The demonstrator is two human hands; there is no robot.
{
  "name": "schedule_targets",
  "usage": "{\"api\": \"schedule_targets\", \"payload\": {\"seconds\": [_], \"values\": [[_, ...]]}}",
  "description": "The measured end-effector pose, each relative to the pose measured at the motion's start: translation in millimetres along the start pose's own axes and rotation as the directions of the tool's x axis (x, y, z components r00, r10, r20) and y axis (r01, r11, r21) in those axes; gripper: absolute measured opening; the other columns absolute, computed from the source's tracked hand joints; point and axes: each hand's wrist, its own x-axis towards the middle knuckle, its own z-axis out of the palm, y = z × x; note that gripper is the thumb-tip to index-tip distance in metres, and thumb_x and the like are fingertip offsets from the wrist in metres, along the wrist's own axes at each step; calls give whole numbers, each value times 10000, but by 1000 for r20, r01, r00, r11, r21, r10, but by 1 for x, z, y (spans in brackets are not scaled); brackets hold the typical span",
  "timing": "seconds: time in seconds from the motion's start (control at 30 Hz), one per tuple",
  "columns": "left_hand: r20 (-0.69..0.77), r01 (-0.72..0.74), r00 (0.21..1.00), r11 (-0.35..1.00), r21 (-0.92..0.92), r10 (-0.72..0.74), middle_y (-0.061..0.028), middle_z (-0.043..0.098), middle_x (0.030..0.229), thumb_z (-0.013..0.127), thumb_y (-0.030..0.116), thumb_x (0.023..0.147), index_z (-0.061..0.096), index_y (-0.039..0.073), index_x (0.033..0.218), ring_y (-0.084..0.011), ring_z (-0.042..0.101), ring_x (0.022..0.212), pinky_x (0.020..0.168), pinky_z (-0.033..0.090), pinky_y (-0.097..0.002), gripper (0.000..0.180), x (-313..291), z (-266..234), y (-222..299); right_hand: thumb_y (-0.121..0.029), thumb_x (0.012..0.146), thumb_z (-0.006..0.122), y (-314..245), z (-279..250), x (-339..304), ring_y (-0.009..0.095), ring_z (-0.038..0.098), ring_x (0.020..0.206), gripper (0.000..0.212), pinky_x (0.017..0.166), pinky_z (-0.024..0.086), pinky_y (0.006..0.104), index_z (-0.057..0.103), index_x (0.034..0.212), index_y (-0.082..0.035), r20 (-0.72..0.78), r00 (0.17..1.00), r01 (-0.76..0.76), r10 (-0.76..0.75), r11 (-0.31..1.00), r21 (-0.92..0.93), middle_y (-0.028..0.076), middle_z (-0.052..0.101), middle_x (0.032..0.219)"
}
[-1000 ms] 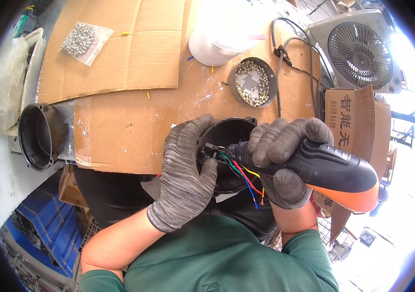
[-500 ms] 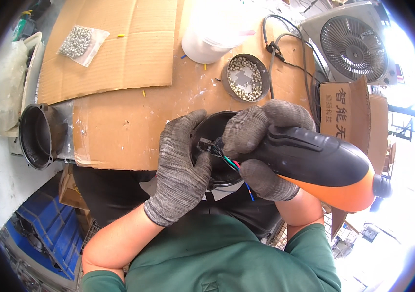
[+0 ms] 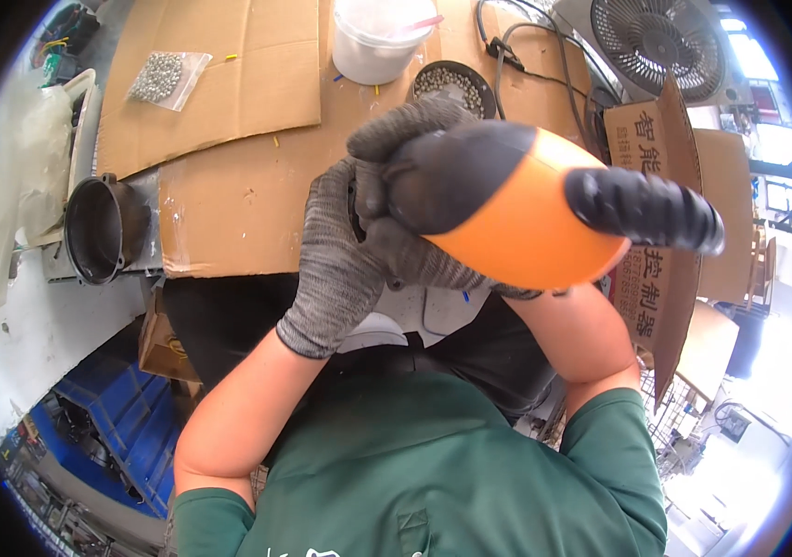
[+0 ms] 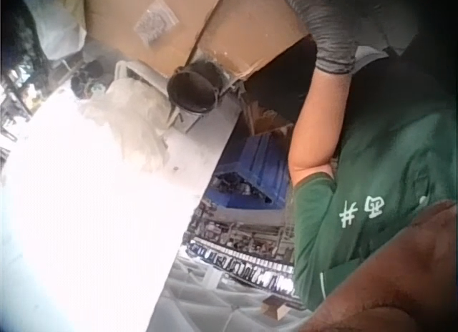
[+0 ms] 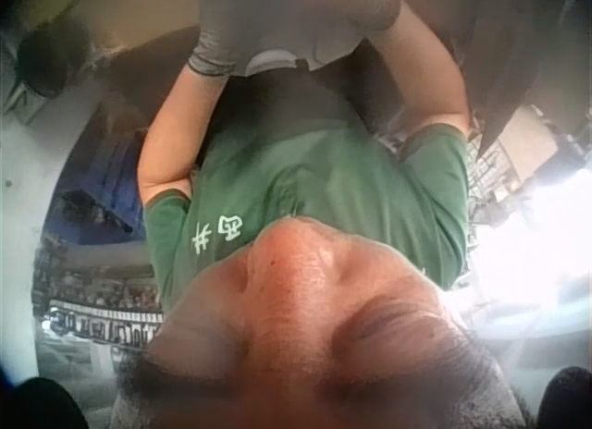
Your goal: The person places a circuit board into a plastic housing, applies thermal paste from a container with a spoon, and then secures the board inside the housing using an electric screwdriver.
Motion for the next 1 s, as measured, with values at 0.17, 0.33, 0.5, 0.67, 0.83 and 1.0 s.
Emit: {"api": "schedule_targets", "payload": {"seconds": [0.17, 0.33, 0.5, 0.67, 0.83, 1.0], "values": [[66, 43, 996, 990, 134, -52, -146, 550, 1394, 588, 91, 1011, 457, -3, 1392, -223, 548, 1285, 1082, 465, -362, 414, 9, 9, 31, -214, 918, 752, 6, -6, -5, 122, 638, 1001, 587, 938, 534, 306, 503, 1408, -7, -1, 997, 66, -81, 819, -570, 36, 667, 1127], [-25, -35, 999, 938, 345, 46, -201, 552, 1412, 698, 27, 912, 380, -28, 1476, -291, 544, 1332, 1103, 450, -371, 650, 14, -10, -30, -56, 782, 843, 16, -10, 1, 128, 648, 885, 642, 790, 584, 303, 543, 1346, 10, -165, 981, -36, -102, 739, -673, 15, 650, 947], [143, -274, 961, 717, 641, 239, -187, 586, 1359, 694, 7, 912, 430, 5, 1424, -271, 594, 1273, 1057, 488, -363, 575, 25, -22, -48, -195, 768, 806, 12, -7, 4, 323, 718, 900, 452, 777, 579, 400, 630, 1152, -34, -22, 945, 165, -328, 531, -831, 138, 724, 989], [150, -334, 939, 712, 618, 310, -181, 589, 1349, 709, 10, 905, 444, 4, 1444, -262, 596, 1263, 1051, 491, -357, 600, 29, -17, -38, -218, 765, 793, 23, -22, 10, 323, 722, 872, 415, 761, 581, 404, 657, 1119, -50, 165, 851, 344, -499, 291, -893, 124, 736, 955], [157, -300, 952, 691, 658, 263, -162, 533, 1436, 695, -3, 909, 515, -1, 1404, -255, 559, 1313, 1074, 474, -355, 527, 24, -13, -21, -183, 756, 779, 17, -15, 9, 309, 719, 854, 374, 754, 573, 392, 672, 1088, -47, 103, 917, 278, -386, 433, -858, 123, 734, 945], [75, -181, 983, 845, 502, 166, -147, 502, 1467, 681, -16, 914, 505, 14, 1416, -251, 560, 1305, 1080, 468, -355, 533, 16, -1, -7, -141, 738, 773, 11, -20, 1, 230, 708, 884, 395, 793, 560, 359, 662, 1103, -42, -8, 943, 209, -333, 611, -763, 114, 728, 930]]}}
